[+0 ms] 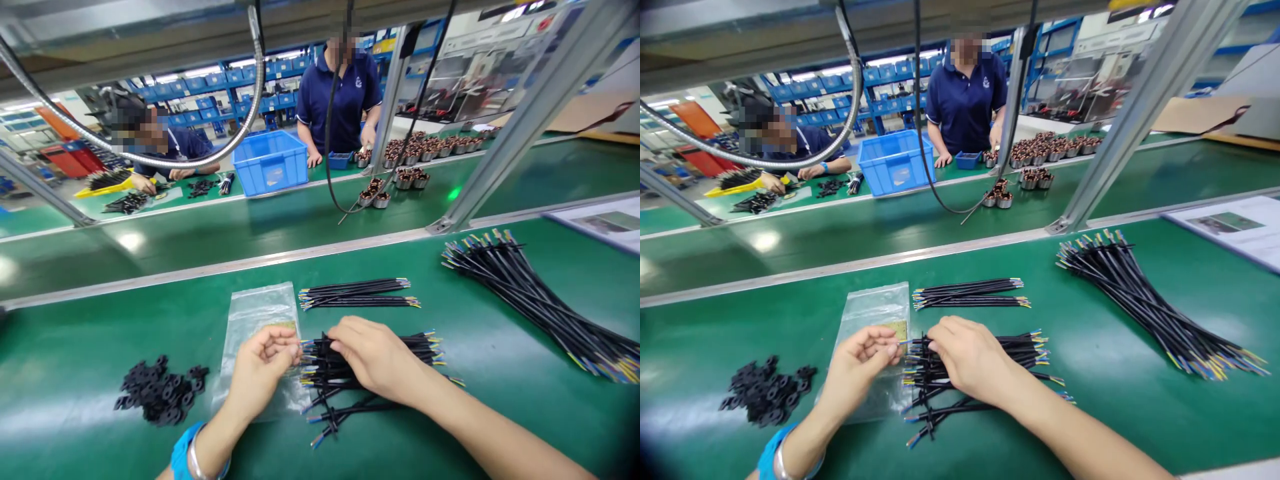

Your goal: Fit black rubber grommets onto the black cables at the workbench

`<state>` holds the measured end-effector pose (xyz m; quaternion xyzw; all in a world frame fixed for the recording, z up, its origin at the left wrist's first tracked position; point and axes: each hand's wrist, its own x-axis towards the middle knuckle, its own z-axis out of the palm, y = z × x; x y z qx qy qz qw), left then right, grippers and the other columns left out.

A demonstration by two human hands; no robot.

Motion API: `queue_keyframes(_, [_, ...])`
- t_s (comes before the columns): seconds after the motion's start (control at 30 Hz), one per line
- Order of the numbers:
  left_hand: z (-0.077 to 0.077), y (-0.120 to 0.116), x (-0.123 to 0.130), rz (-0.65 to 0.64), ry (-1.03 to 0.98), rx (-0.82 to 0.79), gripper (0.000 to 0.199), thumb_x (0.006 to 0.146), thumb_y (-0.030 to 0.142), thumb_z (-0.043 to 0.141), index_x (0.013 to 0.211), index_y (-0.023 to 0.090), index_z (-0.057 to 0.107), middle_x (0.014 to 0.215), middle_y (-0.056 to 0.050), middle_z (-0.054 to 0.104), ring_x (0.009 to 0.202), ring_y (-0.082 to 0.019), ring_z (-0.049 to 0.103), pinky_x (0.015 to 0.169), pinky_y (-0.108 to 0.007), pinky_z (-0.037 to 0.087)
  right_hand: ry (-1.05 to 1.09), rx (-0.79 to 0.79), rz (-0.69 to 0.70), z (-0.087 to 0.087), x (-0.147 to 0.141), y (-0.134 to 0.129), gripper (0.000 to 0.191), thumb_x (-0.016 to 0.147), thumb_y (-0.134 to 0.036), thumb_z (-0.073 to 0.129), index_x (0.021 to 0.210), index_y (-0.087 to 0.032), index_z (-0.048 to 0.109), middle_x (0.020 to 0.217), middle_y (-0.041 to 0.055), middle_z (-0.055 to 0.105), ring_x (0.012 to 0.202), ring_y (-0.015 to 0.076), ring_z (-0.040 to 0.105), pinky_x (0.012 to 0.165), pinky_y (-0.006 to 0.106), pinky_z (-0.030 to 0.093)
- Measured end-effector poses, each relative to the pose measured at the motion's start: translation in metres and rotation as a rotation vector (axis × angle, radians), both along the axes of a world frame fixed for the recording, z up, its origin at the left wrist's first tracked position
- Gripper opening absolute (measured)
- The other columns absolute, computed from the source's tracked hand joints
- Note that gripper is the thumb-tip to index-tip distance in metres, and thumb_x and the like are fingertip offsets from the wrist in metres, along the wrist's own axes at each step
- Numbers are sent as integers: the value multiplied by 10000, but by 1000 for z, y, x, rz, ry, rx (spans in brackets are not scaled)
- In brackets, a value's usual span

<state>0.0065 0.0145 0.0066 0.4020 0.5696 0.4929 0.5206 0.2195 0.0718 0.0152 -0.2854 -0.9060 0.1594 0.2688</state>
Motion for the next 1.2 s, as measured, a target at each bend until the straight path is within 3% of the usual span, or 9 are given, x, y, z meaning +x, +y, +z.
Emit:
queue_keyframes(0.2, [-1, 1, 8, -61, -118, -22, 353, 683, 200, 782, 990, 153, 614, 904, -59, 725, 784, -123, 671, 741, -236, 546, 7, -43, 37, -3, 0, -1, 188, 960, -158, 401, 936, -152, 588, 776, 49, 561, 719, 174, 483, 659, 295, 391])
queue_keyframes(0.37, [-6, -4, 17, -57, -32, 47, 314, 715, 180, 736, 1000, 164, 606, 905, -66, 728, 825, -153, 678, 747, -262, 541, -13, -16, 63, -1, -6, -6, 206, 961, -164, 397, 911, -154, 596, 746, 44, 555, 696, 171, 474, 643, 297, 395])
queue_keyframes(0.5, [4, 1, 9, -52, 111, 112, 265, 763, 210, 695, 1013, 165, 618, 923, -69, 728, 832, -162, 678, 782, -293, 539, -27, 9, 14, -5, -3, 7, 223, 966, -184, 405, 943, -154, 625, 809, 63, 583, 763, 178, 515, 706, 305, 441])
queue_keyframes(0.63, [26, 6, -19, -53, 251, 137, 180, 796, 270, 677, 940, 166, 649, 933, -71, 721, 833, -170, 667, 781, -296, 536, -117, -22, -113, -19, 3, 25, 252, 965, -208, 418, 995, -149, 662, 889, 89, 619, 861, 191, 563, 805, 331, 479])
queue_keyframes(0.77, [51, -5, -54, -113, 492, 143, 200, 826, 322, 655, 977, 191, 664, 1000, -67, 709, 877, -183, 659, 795, -292, 531, -206, -68, -95, -28, 2, 27, 237, 933, -183, 465, 993, -158, 693, 889, 74, 682, 862, 192, 614, 806, 321, 501])
queue_keyframes(0.87, [61, -19, -87, -94, 672, 163, 259, 823, 372, 659, 1030, 215, 660, 1120, -67, 684, 955, -202, 652, 828, -293, 525, -224, -96, -78, -26, 2, 25, 248, 936, -188, 465, 1047, -182, 687, 961, 48, 711, 883, 175, 641, 817, 301, 508])
queue_keyframes(1.03, [57, -42, -141, 110, 998, -4, 325, 855, 440, 583, 1067, 204, 656, 952, -56, 728, 822, -216, 666, 756, -309, 516, -167, -23, -116, -34, 13, 40, 309, 952, -234, 398, 1050, -138, 674, 1023, 110, 693, 969, 228, 607, 911, 396, 476])
queue_keyframes(1.1, [52, -50, -153, 86, 1149, -105, 305, 884, 414, 527, 1042, 202, 680, 918, -58, 735, 789, -225, 662, 737, -324, 504, -155, 60, -155, -45, 15, 51, 334, 947, -274, 385, 1059, -136, 668, 1044, 123, 679, 985, 253, 589, 920, 430, 467])
queue_keyframes(1.2, [38, -55, -158, -54, 1272, -156, 260, 885, 309, 507, 985, 194, 718, 993, -79, 734, 906, -249, 655, 822, -351, 481, -196, 79, -141, -61, 15, 62, 343, 941, -341, 388, 1026, -165, 671, 995, 107, 669, 932, 253, 599, 867, 419, 485])
